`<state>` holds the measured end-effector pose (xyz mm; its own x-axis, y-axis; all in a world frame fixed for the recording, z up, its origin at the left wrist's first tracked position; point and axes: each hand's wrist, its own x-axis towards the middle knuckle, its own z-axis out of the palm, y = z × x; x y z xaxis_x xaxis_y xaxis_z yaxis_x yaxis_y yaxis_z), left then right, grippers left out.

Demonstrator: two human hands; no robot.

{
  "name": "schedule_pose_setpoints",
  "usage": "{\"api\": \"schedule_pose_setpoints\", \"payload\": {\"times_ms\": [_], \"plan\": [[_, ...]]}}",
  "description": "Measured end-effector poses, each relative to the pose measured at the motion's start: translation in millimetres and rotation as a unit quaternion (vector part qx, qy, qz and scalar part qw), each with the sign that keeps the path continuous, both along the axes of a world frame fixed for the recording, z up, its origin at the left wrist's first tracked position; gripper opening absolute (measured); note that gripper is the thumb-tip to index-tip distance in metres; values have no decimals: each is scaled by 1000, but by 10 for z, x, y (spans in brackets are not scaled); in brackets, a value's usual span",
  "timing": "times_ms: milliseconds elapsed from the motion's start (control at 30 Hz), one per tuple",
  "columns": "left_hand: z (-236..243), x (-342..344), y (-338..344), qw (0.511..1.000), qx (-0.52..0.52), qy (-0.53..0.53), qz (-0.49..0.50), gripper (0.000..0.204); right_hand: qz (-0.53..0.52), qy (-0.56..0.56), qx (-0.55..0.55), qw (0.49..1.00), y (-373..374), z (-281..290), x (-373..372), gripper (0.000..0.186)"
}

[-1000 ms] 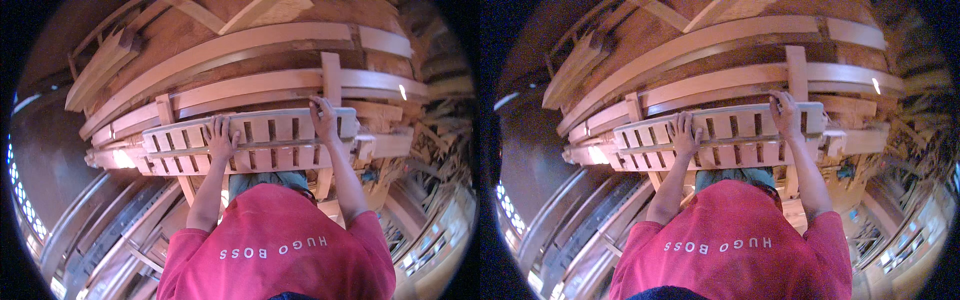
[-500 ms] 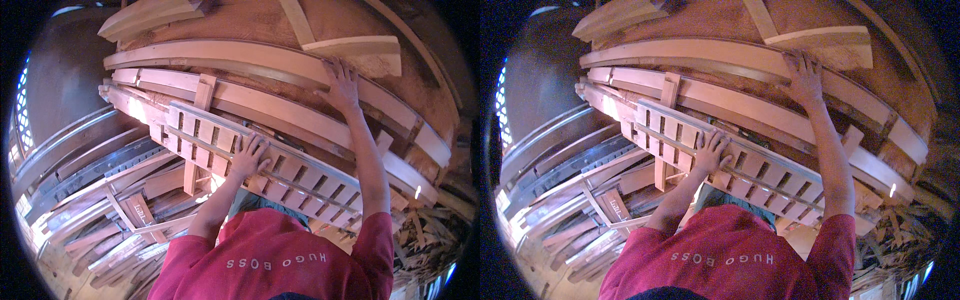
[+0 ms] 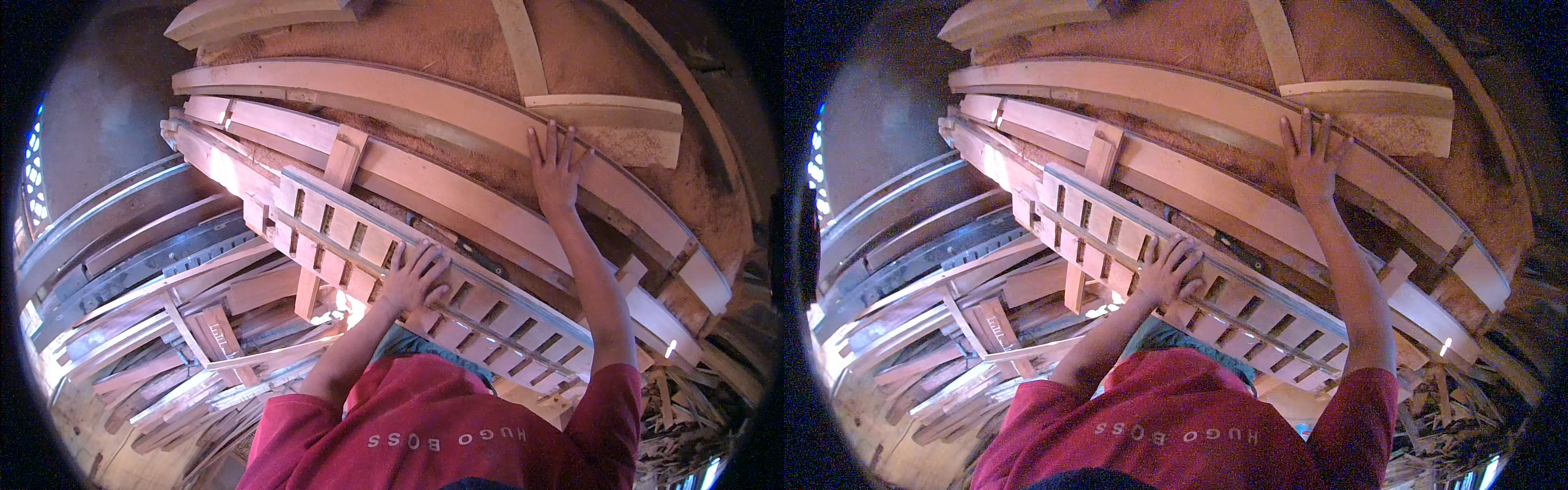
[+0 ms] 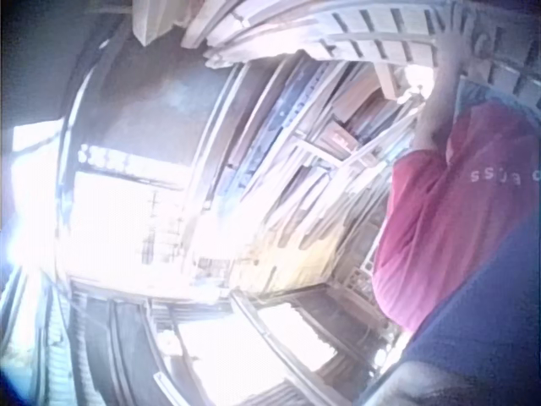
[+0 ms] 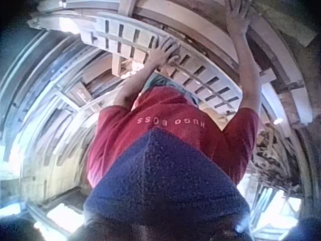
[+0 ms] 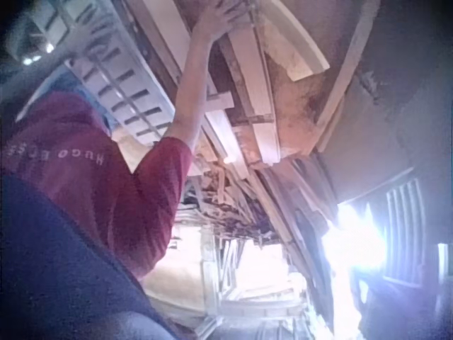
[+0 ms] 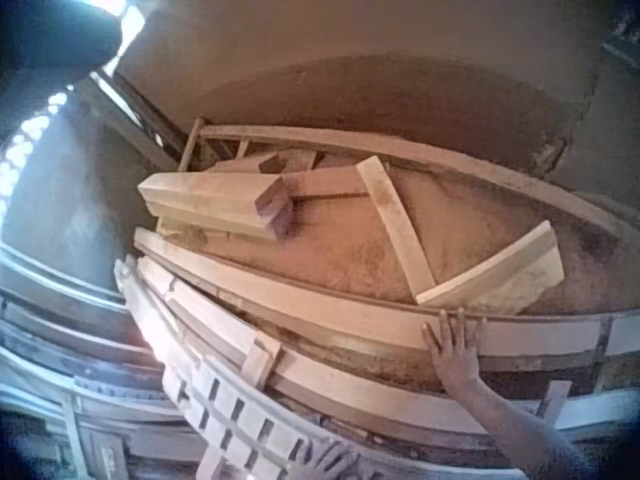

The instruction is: The person organizes and stacks wooden boards and a notched wooden support structure within a lumber storage area.

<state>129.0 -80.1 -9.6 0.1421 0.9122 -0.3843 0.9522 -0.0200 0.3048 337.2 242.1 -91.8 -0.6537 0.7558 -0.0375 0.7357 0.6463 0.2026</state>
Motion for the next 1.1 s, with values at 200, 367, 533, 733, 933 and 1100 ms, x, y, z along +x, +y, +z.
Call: {"api": "schedule_pose_setpoints", "payload": {"times_ms": [200,367,533,733,933,1100], "plan": [[45,-7,38,1000,-14,16,-9,67,24,-19,-19,999,186,80,-8,82],[129,-10,86,1000,-1,-3,11,66,26,-6,-239,971,566,765,-75,96],[98,-20,74,999,28,-26,20,65,85,66,-476,873,1464,873,160,96],[110,-16,75,998,45,-34,32,62,-53,27,-426,903,1878,1115,199,63],[64,-4,47,995,78,-45,39,64,-26,86,-388,917,1846,1044,228,60],[44,-24,31,994,95,-47,37,64,-92,138,-327,930,1768,1071,299,57]]}}
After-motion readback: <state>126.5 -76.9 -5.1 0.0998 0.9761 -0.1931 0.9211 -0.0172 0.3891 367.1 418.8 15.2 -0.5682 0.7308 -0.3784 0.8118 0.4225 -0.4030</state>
